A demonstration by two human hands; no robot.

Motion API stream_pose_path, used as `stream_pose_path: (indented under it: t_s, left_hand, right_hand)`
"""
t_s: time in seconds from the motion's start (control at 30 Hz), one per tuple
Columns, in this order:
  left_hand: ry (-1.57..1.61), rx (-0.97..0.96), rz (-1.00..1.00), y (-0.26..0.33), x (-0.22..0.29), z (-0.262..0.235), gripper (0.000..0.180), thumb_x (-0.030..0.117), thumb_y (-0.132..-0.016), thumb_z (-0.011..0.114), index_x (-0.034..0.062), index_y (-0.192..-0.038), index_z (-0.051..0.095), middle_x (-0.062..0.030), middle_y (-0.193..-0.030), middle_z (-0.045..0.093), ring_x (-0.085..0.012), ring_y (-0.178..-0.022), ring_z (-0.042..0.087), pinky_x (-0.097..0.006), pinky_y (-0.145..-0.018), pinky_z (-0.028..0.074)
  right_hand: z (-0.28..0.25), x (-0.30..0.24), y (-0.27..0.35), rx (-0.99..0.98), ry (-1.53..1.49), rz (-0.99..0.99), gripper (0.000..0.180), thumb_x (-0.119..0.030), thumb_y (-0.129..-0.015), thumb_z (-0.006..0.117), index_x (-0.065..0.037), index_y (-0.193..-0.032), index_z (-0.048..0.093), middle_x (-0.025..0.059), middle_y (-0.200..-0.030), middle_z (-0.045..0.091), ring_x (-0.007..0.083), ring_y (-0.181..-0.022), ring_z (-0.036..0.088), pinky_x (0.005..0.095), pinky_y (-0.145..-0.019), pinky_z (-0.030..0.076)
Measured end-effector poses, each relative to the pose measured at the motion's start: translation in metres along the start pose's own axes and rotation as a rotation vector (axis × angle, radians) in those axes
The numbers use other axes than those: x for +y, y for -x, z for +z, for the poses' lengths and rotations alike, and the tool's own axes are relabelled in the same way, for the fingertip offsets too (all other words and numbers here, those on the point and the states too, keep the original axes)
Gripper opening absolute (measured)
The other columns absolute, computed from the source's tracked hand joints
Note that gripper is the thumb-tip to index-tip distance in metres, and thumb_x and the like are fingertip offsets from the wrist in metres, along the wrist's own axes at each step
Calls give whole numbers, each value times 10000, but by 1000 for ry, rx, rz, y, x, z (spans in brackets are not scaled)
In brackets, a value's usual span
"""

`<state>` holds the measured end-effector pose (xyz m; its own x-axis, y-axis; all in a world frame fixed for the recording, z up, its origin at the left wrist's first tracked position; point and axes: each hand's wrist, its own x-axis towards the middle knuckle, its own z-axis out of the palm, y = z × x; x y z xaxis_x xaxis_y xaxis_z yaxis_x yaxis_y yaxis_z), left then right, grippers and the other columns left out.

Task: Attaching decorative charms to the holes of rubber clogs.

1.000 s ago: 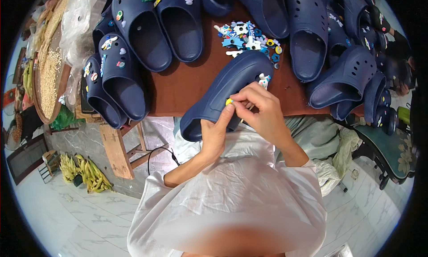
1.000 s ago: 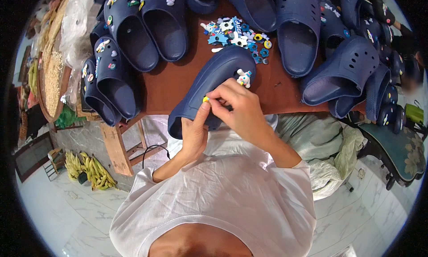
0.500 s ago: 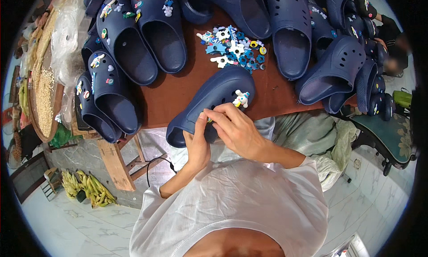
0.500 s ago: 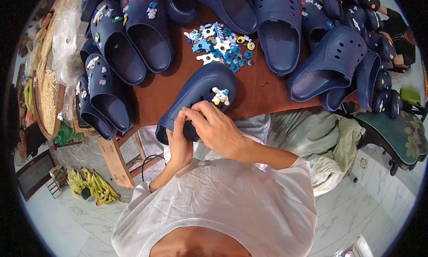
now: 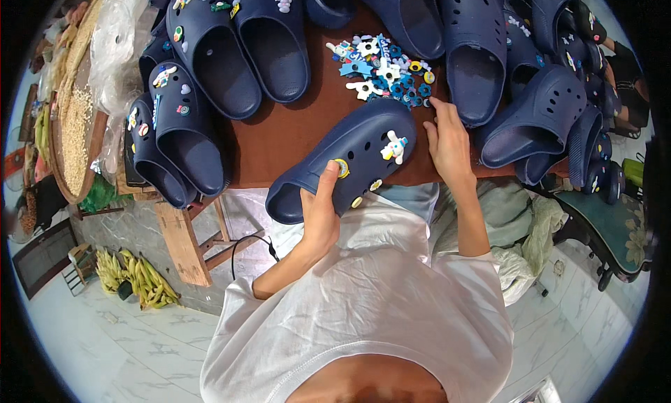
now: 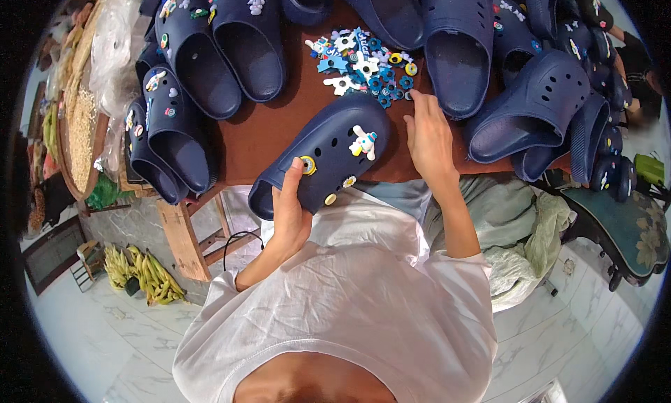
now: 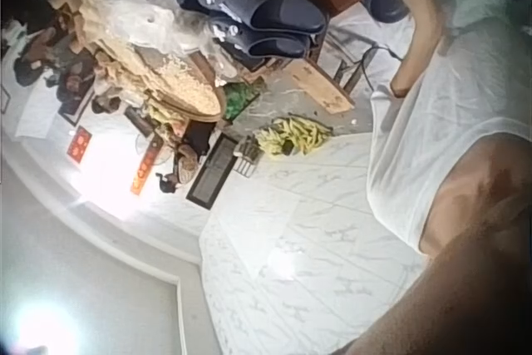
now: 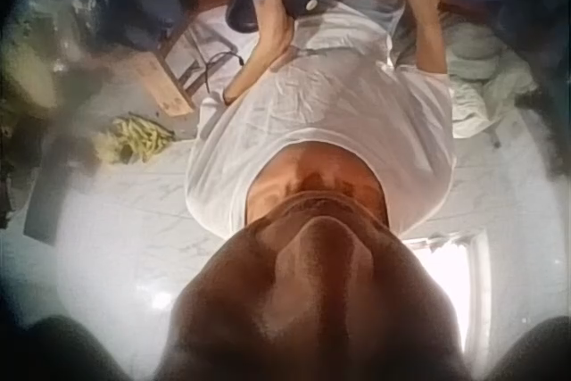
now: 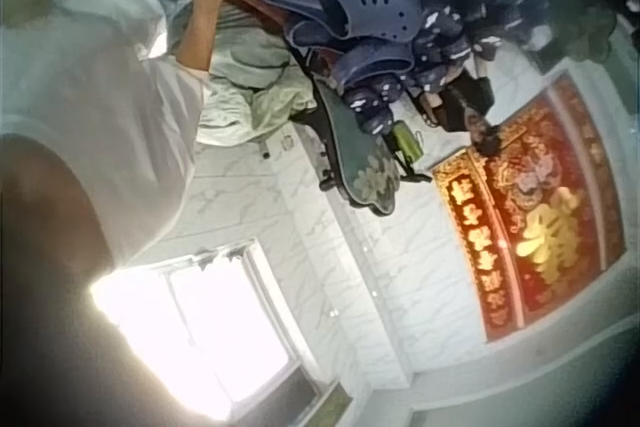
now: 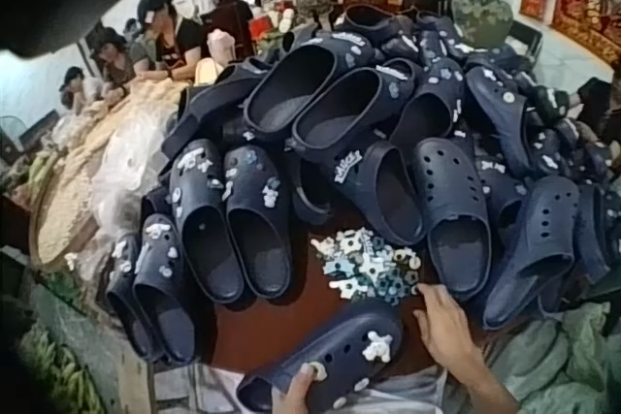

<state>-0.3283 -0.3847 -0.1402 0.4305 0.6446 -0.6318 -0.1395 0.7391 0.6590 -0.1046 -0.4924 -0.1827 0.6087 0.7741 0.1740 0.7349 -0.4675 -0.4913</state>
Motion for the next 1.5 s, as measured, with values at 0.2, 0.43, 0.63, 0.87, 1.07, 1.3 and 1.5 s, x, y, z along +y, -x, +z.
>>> stream_pose_path:
  t_s: [0.2,0.43,0.63,0.87,1.07,1.3,1.5]
  left_hand:
    - [-42,-73,-46,2,6,0,425,186,-939,713,26,-1296,547,-85,-1206,638,-171,-1091,619,-323,-946,503]
    - [-63,-74,-81,-5,9,2,431,137,-935,700,30,-1316,530,-86,-1217,635,-175,-1085,627,-332,-916,518]
    - [-35,-107,-114,-10,10,1,434,140,-930,703,28,-1313,532,-93,-1204,644,-184,-1080,639,-336,-908,528]
    - [-51,-202,-133,-13,-2,-7,428,-9,-867,646,13,-1284,548,-85,-1187,648,-180,-1067,643,-335,-915,532]
    - [22,-270,-169,-7,-9,-3,458,-78,-855,574,2,-1305,539,-79,-1208,633,-174,-1084,631,-319,-924,522]
    - [-91,-320,-51,4,-17,-4,506,-66,-889,551,0,-1387,492,-55,-1303,570,-143,-1175,554,-306,-1011,449]
    - [-371,-306,62,16,-17,-6,472,-18,-936,541,-3,-1401,468,-29,-1229,569,-105,-1037,537,-261,-902,455]
  right_hand:
    - [13,2,-14,-8,64,35,317,-24,-882,668,-8,-1174,546,204,-1038,574,412,-935,616,481,-786,508]
    - [15,5,-16,-24,13,51,219,-32,-884,673,-14,-1047,529,193,-957,596,423,-895,620,497,-754,505]
    - [-13,-16,-12,-8,-272,258,169,12,-906,630,3,-1071,593,144,-991,630,253,-849,678,357,-717,560]
    - [-27,-63,3,17,-583,-29,210,38,-884,665,-24,-1079,711,83,-1009,636,158,-882,651,271,-705,536]
    - [-6,-75,10,56,-320,-212,236,-53,-776,783,-122,-1000,752,34,-949,661,229,-927,609,347,-804,432]
    - [-7,-73,14,71,-194,-233,233,-72,-779,782,-123,-1005,758,28,-920,676,226,-911,612,353,-804,439]
    - [-16,-67,17,54,-371,-171,267,-42,-721,814,-96,-980,780,35,-869,655,201,-850,601,327,-728,468]
